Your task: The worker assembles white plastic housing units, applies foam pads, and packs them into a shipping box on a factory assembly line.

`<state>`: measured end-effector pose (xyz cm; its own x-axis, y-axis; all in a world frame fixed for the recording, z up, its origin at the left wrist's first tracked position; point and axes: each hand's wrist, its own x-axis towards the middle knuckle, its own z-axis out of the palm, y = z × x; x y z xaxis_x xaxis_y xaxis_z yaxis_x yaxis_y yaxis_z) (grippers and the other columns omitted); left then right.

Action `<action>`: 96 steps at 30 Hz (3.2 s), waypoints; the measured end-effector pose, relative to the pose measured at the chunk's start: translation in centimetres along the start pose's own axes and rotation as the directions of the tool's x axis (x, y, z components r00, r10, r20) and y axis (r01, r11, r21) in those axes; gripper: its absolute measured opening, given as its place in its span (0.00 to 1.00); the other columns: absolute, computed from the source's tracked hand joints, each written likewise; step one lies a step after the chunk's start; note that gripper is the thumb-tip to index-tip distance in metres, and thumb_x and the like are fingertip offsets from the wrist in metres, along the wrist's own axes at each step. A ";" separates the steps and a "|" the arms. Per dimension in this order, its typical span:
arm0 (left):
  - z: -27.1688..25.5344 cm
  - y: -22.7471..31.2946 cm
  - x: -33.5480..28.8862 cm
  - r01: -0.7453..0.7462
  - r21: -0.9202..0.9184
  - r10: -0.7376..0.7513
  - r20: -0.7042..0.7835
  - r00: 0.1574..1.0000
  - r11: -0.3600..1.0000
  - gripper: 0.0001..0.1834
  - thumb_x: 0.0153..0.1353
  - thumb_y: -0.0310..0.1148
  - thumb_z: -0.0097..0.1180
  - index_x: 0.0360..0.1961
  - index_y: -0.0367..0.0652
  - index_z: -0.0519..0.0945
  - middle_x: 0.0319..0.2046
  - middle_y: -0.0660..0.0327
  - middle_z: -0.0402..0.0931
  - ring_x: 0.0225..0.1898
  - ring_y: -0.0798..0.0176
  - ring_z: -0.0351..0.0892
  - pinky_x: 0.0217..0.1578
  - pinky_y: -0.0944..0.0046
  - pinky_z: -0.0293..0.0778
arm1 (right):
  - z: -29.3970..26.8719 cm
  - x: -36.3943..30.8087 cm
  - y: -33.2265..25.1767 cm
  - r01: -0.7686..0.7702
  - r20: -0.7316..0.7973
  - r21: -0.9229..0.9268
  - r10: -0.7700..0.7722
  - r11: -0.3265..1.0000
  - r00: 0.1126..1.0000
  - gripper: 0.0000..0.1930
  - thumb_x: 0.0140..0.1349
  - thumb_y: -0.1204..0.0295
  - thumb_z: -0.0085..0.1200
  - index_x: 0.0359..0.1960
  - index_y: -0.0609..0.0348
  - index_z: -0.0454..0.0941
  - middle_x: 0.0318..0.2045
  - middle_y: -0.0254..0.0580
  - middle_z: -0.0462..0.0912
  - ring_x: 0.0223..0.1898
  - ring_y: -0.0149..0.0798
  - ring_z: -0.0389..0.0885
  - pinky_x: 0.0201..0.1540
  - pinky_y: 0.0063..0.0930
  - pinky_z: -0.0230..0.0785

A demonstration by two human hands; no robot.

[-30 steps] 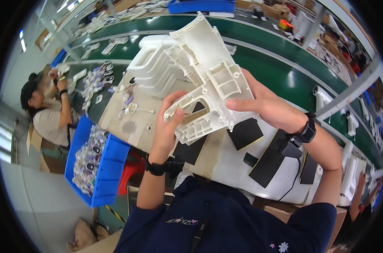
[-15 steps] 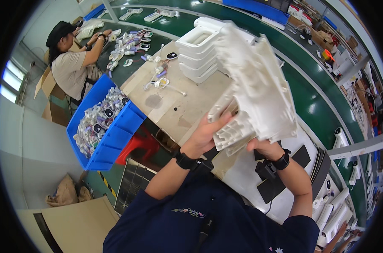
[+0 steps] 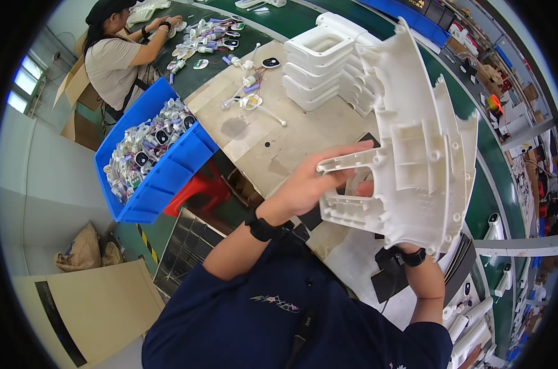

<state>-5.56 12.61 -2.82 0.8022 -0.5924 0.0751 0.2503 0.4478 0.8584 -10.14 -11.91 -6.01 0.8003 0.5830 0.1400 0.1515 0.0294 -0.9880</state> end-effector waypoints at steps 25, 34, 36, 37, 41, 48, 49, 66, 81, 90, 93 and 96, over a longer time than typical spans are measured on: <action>-2.6 -5.0 -3.9 0.219 -0.532 -0.211 0.077 0.974 0.818 0.24 0.70 0.34 0.51 0.64 0.37 0.66 0.56 0.54 0.73 0.56 0.61 0.75 0.57 0.58 0.74 | 4.1 3.7 -5.1 -0.155 -0.167 0.053 0.162 0.987 0.973 0.28 0.54 0.73 0.69 0.57 0.62 0.73 0.49 0.38 0.81 0.48 0.32 0.80 0.51 0.29 0.74; -5.7 -8.8 -5.6 -0.031 0.997 0.113 0.039 0.993 -0.072 0.42 0.56 0.47 0.63 0.66 0.34 0.63 0.67 0.40 0.55 0.69 0.38 0.52 0.68 0.43 0.52 | -3.7 3.6 -12.2 -0.215 -0.195 -0.604 0.119 0.768 0.974 0.30 0.48 0.77 0.69 0.55 0.61 0.74 0.48 0.41 0.82 0.49 0.36 0.80 0.53 0.34 0.73; -3.5 -10.9 -6.2 -0.092 0.994 0.027 0.094 0.995 -0.058 0.42 0.56 0.48 0.62 0.66 0.34 0.63 0.70 0.40 0.50 0.71 0.34 0.45 0.69 0.42 0.47 | -3.7 5.4 -13.5 -0.004 -0.023 -0.819 -0.025 0.574 0.999 0.26 0.45 0.79 0.65 0.51 0.68 0.76 0.48 0.57 0.80 0.52 0.50 0.79 0.56 0.34 0.69; -2.4 -11.6 -6.4 -0.079 0.995 0.023 0.081 0.996 -0.069 0.42 0.56 0.48 0.62 0.66 0.34 0.63 0.70 0.41 0.51 0.71 0.33 0.44 0.70 0.42 0.46 | -3.0 6.6 -14.0 0.084 0.057 -0.840 -0.067 0.535 0.996 0.23 0.43 0.80 0.63 0.46 0.68 0.77 0.45 0.59 0.81 0.49 0.54 0.80 0.53 0.36 0.71; -1.0 -14.0 -7.5 -0.056 0.987 -0.059 0.066 0.996 0.150 0.34 0.60 0.46 0.58 0.61 0.33 0.68 0.62 0.40 0.61 0.67 0.35 0.54 0.67 0.42 0.51 | -1.1 11.4 -13.7 0.461 0.469 -0.881 0.068 0.111 0.880 0.07 0.38 0.82 0.57 0.23 0.67 0.78 0.24 0.52 0.81 0.31 0.55 0.82 0.36 0.42 0.75; -7.1 -1.9 -10.2 -0.099 0.851 -0.325 0.302 0.896 0.516 0.23 0.65 0.37 0.55 0.59 0.39 0.74 0.64 0.43 0.64 0.64 0.43 0.64 0.62 0.55 0.64 | -0.8 18.6 -6.9 0.557 0.603 -0.798 0.309 0.230 0.736 0.14 0.38 0.85 0.57 0.32 0.67 0.77 0.31 0.56 0.82 0.39 0.57 0.81 0.39 0.42 0.75; -8.5 1.4 -10.1 0.034 0.872 -0.427 0.205 0.881 0.488 0.20 0.65 0.35 0.54 0.56 0.40 0.76 0.60 0.47 0.70 0.59 0.46 0.72 0.59 0.56 0.68 | -1.5 18.4 -6.0 0.554 0.599 -0.801 0.310 0.228 0.738 0.14 0.38 0.85 0.57 0.32 0.67 0.77 0.31 0.56 0.82 0.39 0.57 0.81 0.39 0.42 0.75; -35.9 5.5 3.8 0.026 0.958 0.148 0.018 0.989 -0.285 0.12 0.64 0.32 0.53 0.48 0.51 0.81 0.67 0.60 0.62 0.68 0.47 0.58 0.65 0.36 0.54 | -3.4 18.1 -2.7 0.442 0.527 -0.850 0.479 0.287 0.702 0.15 0.37 0.82 0.58 0.32 0.63 0.77 0.30 0.54 0.82 0.37 0.58 0.81 0.40 0.47 0.74; -39.7 12.4 8.5 0.527 0.709 -0.062 -0.621 0.781 -0.468 0.28 0.55 0.26 0.47 0.59 0.59 0.76 0.74 0.59 0.47 0.74 0.40 0.43 0.62 0.17 0.40 | -4.4 25.0 2.3 0.431 0.541 -0.833 0.352 0.346 0.764 0.15 0.38 0.80 0.59 0.33 0.63 0.77 0.34 0.57 0.82 0.42 0.60 0.80 0.43 0.47 0.73; -20.5 7.8 1.3 0.456 0.474 -0.120 -0.583 0.804 0.753 0.42 0.65 0.50 0.58 0.70 0.38 0.55 0.64 0.47 0.61 0.58 0.53 0.71 0.50 0.51 0.77 | -6.8 25.7 4.6 0.349 0.452 -0.892 0.512 0.288 0.731 0.17 0.44 0.79 0.60 0.40 0.58 0.78 0.38 0.52 0.83 0.46 0.57 0.79 0.49 0.46 0.72; -17.7 3.3 -0.1 0.404 0.168 -0.285 -0.475 0.833 0.899 0.49 0.64 0.52 0.57 0.72 0.38 0.44 0.69 0.48 0.51 0.65 0.48 0.61 0.52 0.46 0.75 | -6.9 26.1 4.7 0.376 0.453 -0.892 0.493 0.252 0.743 0.19 0.45 0.77 0.64 0.42 0.56 0.78 0.42 0.50 0.83 0.50 0.55 0.78 0.51 0.44 0.71; -14.4 0.3 0.8 0.327 -0.089 -0.328 -0.485 0.811 0.941 0.52 0.64 0.52 0.58 0.73 0.38 0.40 0.70 0.48 0.46 0.68 0.46 0.55 0.56 0.42 0.71 | -7.0 26.1 4.5 0.390 0.465 -0.885 0.523 0.254 0.715 0.22 0.43 0.76 0.67 0.44 0.55 0.78 0.41 0.48 0.83 0.49 0.54 0.79 0.50 0.44 0.72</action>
<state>2.91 21.91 -9.78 0.8310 -0.3028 -0.4666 0.5464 0.2871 0.7868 15.53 -2.24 -6.32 0.3813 0.8094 -0.4465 0.8643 -0.4835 -0.1385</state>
